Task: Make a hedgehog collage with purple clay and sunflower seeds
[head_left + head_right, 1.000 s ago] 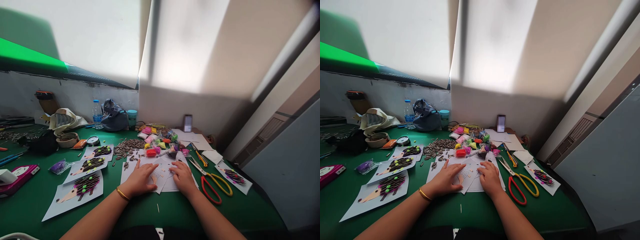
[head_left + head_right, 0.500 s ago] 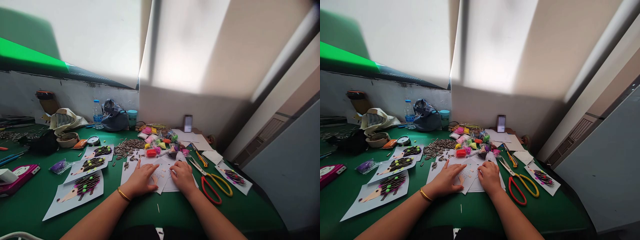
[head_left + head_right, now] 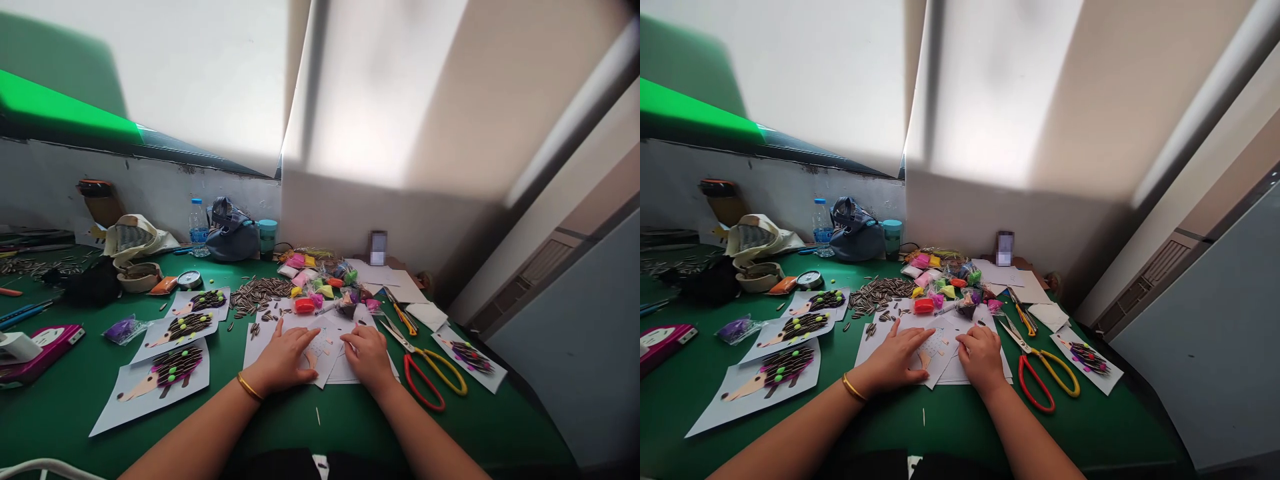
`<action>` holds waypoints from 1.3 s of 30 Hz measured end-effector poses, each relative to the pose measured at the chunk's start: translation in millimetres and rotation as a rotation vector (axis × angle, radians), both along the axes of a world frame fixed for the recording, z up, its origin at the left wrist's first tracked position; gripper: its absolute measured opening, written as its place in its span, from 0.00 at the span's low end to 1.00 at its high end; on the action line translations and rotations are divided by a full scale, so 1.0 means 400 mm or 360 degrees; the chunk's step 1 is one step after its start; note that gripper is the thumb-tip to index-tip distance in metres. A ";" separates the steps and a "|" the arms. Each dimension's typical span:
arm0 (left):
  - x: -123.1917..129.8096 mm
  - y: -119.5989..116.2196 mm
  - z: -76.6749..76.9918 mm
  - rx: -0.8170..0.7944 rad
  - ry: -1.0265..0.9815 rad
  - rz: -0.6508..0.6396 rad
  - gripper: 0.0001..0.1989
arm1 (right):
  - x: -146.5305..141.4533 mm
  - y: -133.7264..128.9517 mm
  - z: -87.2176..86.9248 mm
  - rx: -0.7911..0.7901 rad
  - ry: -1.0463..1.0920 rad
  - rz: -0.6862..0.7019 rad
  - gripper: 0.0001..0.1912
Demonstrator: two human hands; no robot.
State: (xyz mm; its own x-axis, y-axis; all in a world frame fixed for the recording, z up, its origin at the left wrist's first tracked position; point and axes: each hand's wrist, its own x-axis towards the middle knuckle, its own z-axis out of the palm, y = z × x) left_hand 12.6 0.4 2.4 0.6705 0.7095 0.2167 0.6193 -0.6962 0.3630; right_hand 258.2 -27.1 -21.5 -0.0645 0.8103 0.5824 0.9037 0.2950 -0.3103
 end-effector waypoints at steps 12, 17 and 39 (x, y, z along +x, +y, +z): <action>0.001 -0.003 0.006 0.0010 -0.0016 -0.0012 0.43 | -0.042 -0.030 0.014 -0.0230 0.0248 0.0175 0.12; 0.003 -0.005 0.004 0.0023 -0.0018 0.0003 0.43 | -0.052 -0.039 0.012 -0.0296 0.0248 0.0222 0.12; 0.025 -0.016 -0.007 0.0117 0.0002 0.0105 0.43 | -0.054 -0.039 0.008 -0.0301 0.0103 0.0115 0.11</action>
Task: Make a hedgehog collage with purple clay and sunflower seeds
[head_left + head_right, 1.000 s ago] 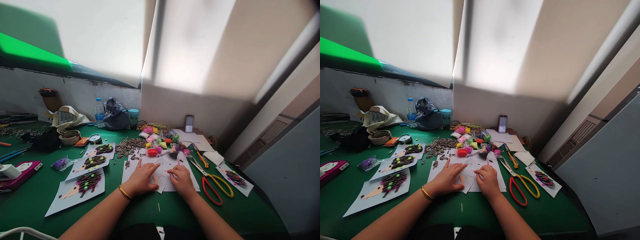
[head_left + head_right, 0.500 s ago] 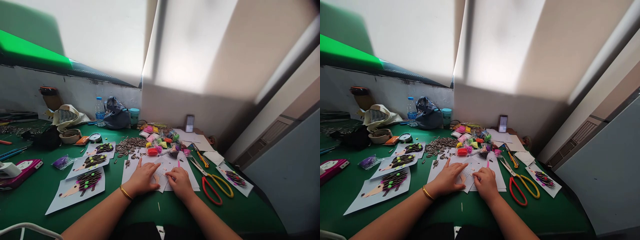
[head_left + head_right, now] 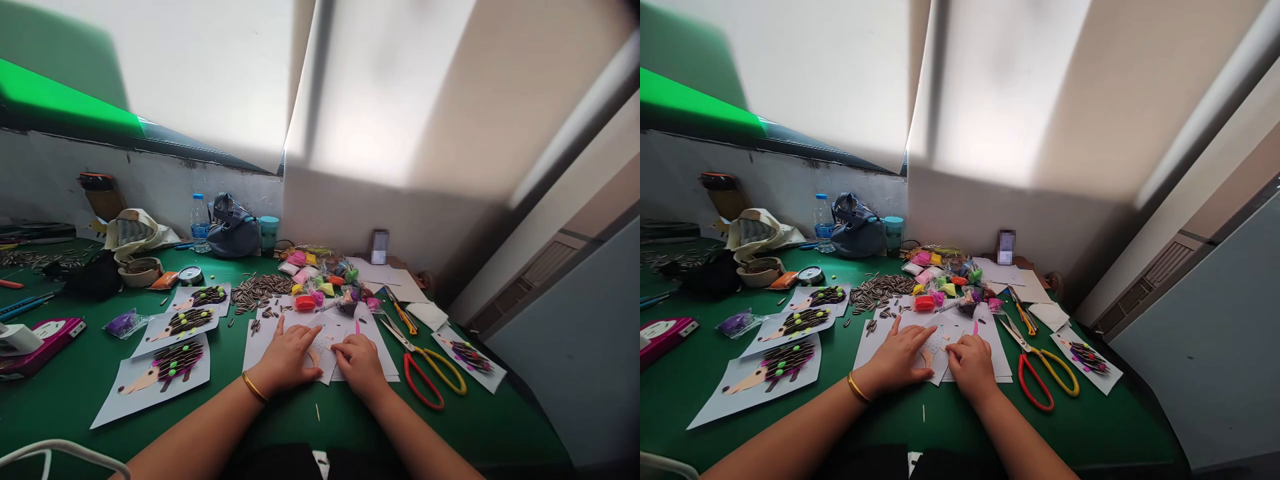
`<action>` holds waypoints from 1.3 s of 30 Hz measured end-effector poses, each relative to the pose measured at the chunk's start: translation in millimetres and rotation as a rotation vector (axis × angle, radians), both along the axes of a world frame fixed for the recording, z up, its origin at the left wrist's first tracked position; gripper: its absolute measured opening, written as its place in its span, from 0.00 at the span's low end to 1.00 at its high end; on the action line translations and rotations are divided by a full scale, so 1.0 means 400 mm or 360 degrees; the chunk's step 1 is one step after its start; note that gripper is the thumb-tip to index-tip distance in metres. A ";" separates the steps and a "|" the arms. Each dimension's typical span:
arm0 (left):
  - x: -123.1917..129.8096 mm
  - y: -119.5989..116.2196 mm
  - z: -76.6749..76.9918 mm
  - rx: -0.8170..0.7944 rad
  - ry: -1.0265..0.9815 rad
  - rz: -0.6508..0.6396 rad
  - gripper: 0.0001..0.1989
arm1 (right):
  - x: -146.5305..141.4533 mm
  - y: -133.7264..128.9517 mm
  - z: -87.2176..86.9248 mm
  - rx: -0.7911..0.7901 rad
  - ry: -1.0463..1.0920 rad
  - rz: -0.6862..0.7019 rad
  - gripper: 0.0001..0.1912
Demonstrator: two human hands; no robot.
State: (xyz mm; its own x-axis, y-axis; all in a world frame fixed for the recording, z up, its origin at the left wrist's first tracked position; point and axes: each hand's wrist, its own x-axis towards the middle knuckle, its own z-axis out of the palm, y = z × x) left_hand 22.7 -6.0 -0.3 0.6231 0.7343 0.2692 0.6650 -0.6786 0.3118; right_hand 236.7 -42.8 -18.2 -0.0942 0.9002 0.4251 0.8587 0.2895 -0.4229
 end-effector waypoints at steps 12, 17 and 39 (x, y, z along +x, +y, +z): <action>0.001 -0.002 0.003 -0.0002 0.0010 0.0003 0.43 | -0.002 0.000 -0.002 -0.0013 0.0011 0.0001 0.12; 0.002 -0.003 0.005 -0.0020 0.0020 0.0007 0.43 | -0.003 -0.001 -0.004 0.0010 -0.0039 0.0007 0.12; 0.000 0.000 0.001 -0.0001 0.0009 -0.0010 0.44 | -0.005 -0.014 0.008 0.0081 -0.0146 0.0058 0.12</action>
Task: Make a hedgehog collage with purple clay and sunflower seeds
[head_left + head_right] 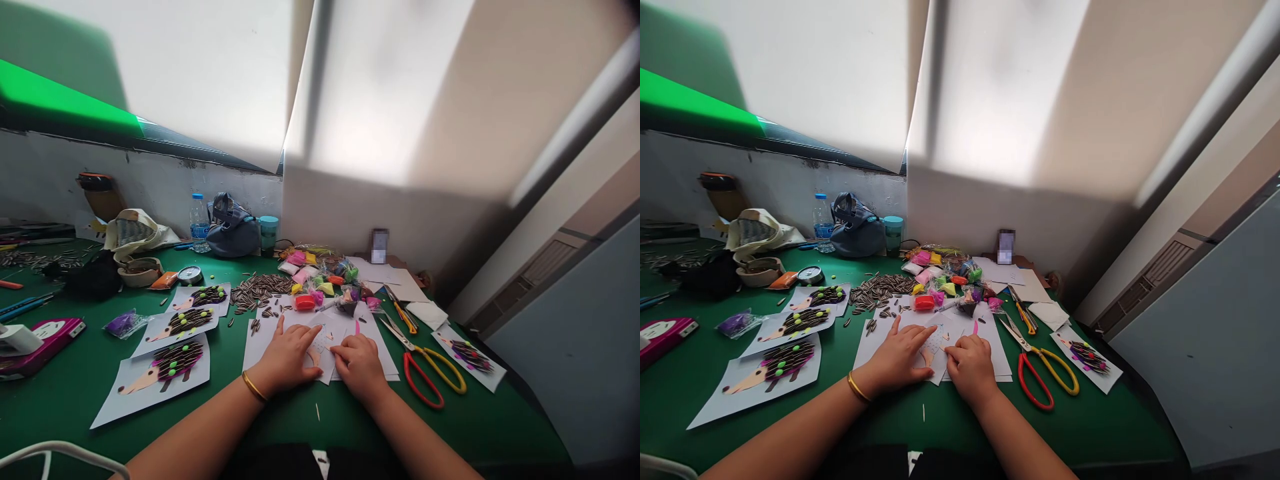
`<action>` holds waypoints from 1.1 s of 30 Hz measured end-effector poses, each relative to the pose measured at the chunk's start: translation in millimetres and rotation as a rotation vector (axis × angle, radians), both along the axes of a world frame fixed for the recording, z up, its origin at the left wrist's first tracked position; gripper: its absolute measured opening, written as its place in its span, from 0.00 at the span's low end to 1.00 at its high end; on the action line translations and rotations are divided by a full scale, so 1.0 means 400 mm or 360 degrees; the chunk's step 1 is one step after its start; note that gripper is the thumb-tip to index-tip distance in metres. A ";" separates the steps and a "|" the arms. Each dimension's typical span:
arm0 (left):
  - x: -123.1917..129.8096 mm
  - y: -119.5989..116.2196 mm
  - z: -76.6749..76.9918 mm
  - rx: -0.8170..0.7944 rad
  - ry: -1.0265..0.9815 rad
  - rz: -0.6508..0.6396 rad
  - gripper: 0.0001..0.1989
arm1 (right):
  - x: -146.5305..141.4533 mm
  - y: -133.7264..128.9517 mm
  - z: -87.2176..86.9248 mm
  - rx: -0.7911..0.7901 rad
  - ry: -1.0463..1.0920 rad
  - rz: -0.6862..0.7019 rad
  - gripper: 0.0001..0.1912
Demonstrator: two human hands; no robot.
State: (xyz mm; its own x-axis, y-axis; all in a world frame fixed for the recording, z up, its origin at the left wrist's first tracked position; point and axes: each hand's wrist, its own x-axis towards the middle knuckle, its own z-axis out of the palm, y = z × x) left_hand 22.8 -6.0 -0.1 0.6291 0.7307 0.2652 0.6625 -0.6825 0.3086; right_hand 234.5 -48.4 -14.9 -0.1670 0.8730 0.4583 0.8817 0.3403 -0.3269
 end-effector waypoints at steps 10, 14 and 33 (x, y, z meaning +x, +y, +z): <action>0.000 -0.001 -0.002 -0.0017 -0.0010 0.0003 0.43 | 0.006 0.001 -0.004 0.0032 0.0125 0.0004 0.11; 0.000 -0.001 0.000 -0.0015 -0.0011 -0.0002 0.43 | 0.002 0.001 -0.001 -0.0019 0.0080 0.0023 0.11; -0.001 -0.001 -0.002 -0.0019 -0.0001 0.0002 0.43 | 0.005 0.003 0.001 -0.0033 0.0115 0.0002 0.11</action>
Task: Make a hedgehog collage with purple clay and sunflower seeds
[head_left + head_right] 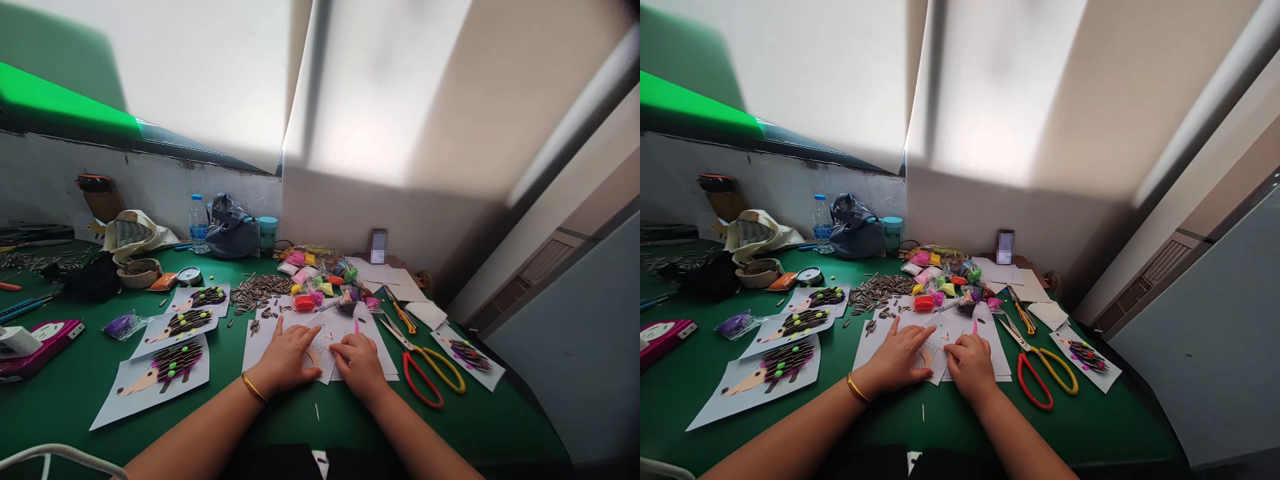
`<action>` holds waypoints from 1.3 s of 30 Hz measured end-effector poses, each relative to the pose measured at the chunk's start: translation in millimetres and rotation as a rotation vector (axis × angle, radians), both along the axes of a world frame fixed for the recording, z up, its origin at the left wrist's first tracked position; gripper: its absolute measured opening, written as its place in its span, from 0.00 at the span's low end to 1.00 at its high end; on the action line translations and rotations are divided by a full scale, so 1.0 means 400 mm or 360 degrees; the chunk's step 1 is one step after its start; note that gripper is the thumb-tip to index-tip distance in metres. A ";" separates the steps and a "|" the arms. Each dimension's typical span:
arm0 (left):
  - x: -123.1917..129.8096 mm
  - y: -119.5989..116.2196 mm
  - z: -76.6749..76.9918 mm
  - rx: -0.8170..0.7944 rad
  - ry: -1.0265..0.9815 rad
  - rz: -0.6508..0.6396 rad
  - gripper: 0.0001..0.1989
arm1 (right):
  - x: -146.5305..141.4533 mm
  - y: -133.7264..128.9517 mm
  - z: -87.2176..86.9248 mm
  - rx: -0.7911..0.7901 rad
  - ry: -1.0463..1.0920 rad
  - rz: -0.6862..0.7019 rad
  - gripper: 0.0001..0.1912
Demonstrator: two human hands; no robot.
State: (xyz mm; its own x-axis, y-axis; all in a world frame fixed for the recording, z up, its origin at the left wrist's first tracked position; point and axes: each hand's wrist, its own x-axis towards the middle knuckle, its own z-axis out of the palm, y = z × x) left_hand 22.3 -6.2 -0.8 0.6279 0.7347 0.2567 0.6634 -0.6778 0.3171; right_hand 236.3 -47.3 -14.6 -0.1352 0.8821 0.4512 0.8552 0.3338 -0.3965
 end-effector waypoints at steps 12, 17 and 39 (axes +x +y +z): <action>0.001 -0.001 0.001 -0.0020 0.0002 0.0000 0.43 | 0.000 -0.004 -0.001 0.0083 0.0004 0.0004 0.11; 0.000 -0.001 0.002 -0.0016 0.0009 0.0008 0.43 | -0.001 -0.010 0.005 0.0086 -0.0038 -0.0022 0.11; -0.017 0.004 0.009 -0.0062 -0.0015 -0.0040 0.44 | 0.033 0.057 -0.007 -0.0134 -0.0241 -0.0089 0.25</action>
State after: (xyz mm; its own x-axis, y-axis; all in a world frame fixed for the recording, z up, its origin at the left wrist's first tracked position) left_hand 15.5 -4.6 2.9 0.6442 0.7281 0.2343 0.6430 -0.6814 0.3497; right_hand 249.7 -24.7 -17.3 -0.1458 0.9239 0.3539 0.9235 0.2554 -0.2861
